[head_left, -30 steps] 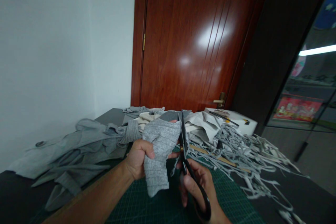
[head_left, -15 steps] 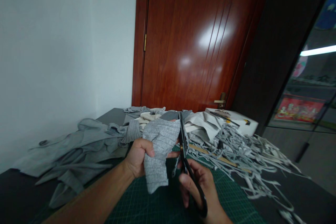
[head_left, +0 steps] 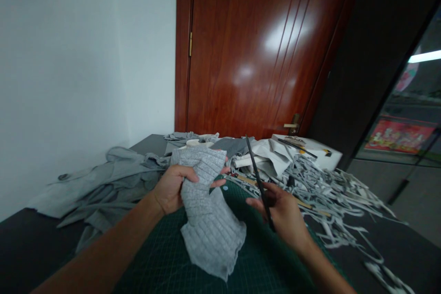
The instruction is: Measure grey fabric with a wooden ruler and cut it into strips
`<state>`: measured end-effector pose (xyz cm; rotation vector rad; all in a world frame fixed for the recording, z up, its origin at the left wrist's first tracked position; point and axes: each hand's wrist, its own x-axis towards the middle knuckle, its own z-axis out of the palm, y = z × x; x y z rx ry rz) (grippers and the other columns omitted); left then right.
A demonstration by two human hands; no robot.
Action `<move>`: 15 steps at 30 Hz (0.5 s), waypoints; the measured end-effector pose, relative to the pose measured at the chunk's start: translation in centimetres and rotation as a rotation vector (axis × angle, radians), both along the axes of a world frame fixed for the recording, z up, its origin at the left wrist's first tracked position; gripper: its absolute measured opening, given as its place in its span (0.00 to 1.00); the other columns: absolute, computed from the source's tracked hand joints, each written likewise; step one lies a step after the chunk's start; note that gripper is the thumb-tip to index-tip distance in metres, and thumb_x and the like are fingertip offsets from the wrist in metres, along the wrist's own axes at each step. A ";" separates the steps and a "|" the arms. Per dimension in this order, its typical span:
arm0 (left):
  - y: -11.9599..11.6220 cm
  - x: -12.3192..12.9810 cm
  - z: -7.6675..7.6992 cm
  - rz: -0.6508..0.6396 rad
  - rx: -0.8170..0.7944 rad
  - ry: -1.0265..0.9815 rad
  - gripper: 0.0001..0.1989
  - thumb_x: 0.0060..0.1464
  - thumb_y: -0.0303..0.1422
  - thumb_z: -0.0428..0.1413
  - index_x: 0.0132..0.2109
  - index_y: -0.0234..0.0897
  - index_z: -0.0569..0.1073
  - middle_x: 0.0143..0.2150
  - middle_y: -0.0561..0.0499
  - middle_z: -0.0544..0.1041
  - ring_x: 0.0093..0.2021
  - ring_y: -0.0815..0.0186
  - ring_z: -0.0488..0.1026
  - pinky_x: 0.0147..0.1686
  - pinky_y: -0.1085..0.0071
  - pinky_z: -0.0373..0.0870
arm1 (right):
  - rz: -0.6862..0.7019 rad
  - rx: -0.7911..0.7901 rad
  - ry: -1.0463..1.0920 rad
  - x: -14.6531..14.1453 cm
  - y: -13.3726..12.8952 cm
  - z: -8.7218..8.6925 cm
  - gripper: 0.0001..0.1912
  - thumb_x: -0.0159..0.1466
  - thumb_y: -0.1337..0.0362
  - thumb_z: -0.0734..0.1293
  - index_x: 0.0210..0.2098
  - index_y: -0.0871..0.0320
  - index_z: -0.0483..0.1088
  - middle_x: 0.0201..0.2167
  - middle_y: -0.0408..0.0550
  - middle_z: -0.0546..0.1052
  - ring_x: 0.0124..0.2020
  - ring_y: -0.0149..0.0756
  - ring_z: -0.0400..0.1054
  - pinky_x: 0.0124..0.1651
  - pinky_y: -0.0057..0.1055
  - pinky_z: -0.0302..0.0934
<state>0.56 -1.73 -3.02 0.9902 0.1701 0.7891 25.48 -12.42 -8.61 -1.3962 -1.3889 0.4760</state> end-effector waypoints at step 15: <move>4.8 -7.2 -1.2 0.705 0.636 0.990 0.18 0.36 0.29 0.71 0.37 0.36 0.76 0.45 0.45 0.81 0.63 0.33 0.67 0.58 0.52 0.68 | -0.081 -0.501 -0.803 8.7 -0.2 -1.2 0.32 0.55 0.66 0.77 0.59 0.62 0.73 0.31 0.47 0.82 0.34 0.45 0.77 0.34 0.32 0.60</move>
